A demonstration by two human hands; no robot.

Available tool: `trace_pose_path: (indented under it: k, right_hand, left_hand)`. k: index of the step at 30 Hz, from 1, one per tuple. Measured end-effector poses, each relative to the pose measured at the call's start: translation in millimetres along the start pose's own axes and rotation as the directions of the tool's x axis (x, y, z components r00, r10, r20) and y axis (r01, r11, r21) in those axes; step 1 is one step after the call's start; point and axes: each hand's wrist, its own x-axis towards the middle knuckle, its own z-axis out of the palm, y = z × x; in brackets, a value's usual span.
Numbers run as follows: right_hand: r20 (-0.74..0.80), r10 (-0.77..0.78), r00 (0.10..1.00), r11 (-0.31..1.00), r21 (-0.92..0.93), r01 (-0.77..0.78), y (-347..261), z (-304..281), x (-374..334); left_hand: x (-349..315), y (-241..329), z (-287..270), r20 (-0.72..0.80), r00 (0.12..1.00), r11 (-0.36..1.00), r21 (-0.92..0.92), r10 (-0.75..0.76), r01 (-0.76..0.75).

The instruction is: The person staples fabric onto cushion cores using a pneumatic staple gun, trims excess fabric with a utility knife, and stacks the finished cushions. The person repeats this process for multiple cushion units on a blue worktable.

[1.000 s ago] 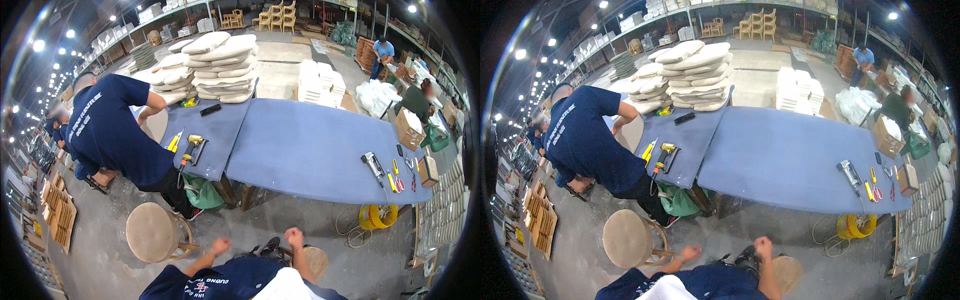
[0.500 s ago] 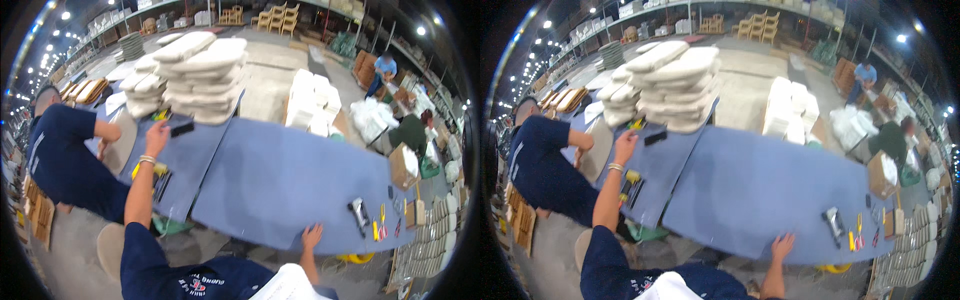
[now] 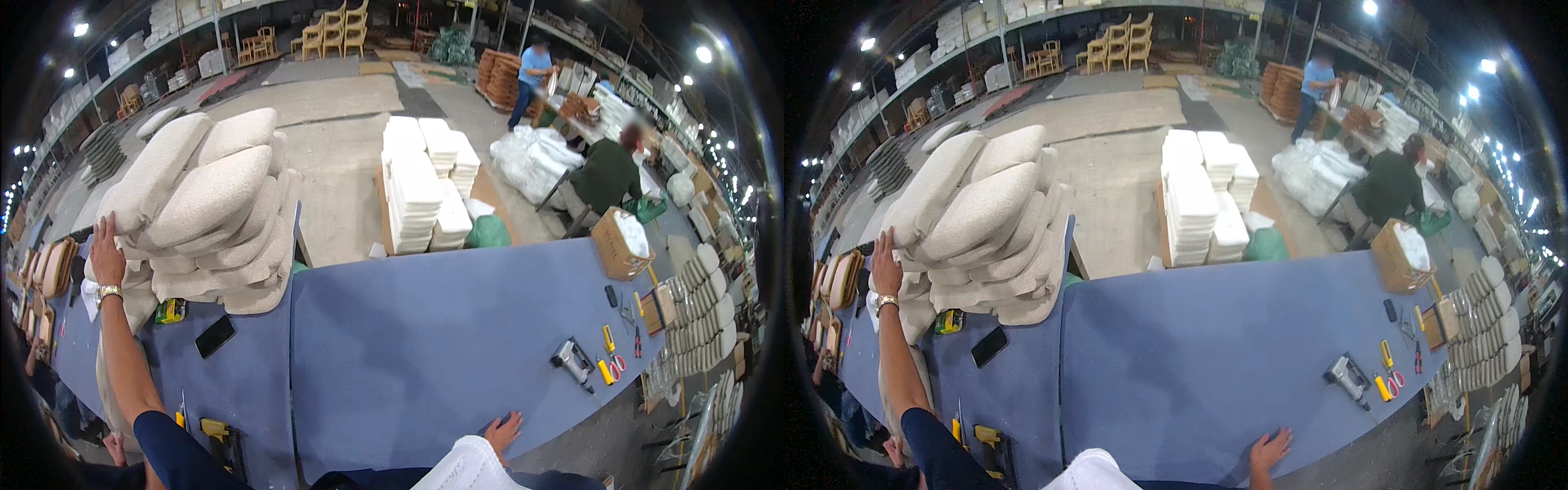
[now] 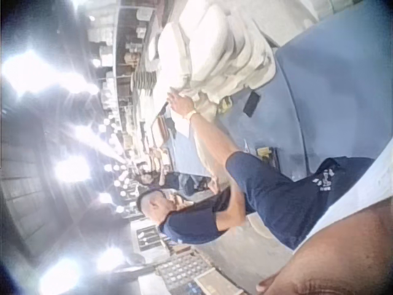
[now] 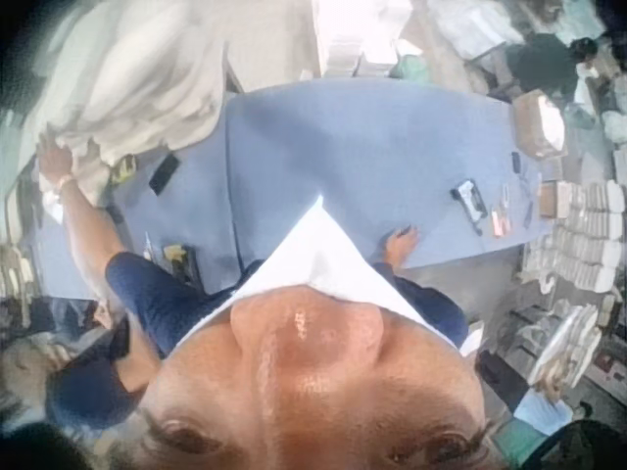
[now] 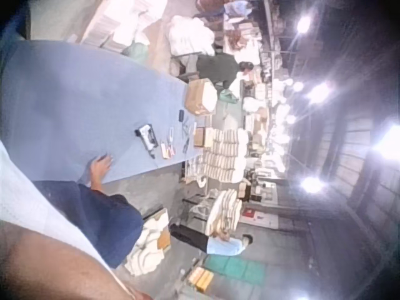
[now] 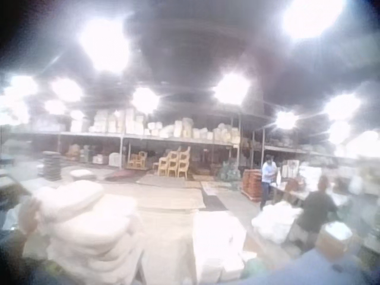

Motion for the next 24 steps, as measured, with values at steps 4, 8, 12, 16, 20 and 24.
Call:
trace_pose_path:
  k: [4,8,12,16,20,24]
  right_hand:
    - [-0.119,0.117,0.986,0.988,-0.085,-0.127,-14,16,7]
    - [-0.077,0.066,0.995,0.997,0.043,-0.063,-22,8,-3]
    - [-0.251,-0.384,0.889,0.875,0.207,0.437,29,37,36]
    - [-0.167,-0.553,0.816,0.830,-0.186,0.525,-1,8,7]
    - [-0.056,-0.666,0.744,0.726,-0.280,0.628,4,2,9]
    - [-0.007,-0.719,0.695,0.661,-0.317,0.680,14,-2,18]
  left_hand:
    - [30,20,19,-0.069,0.996,0.998,-0.020,0.051,-0.053]
    - [30,24,-11,0.088,0.996,0.997,0.069,0.034,-0.040]
    - [27,63,-57,-0.091,0.986,0.981,-0.119,0.143,-0.153]
    - [-13,119,-159,-0.244,0.939,0.949,-0.144,0.242,-0.281]
    - [-59,149,-272,-0.545,0.775,0.844,-0.208,0.320,-0.494]
    - [-110,196,-386,-0.715,0.592,0.789,-0.092,0.372,-0.607]
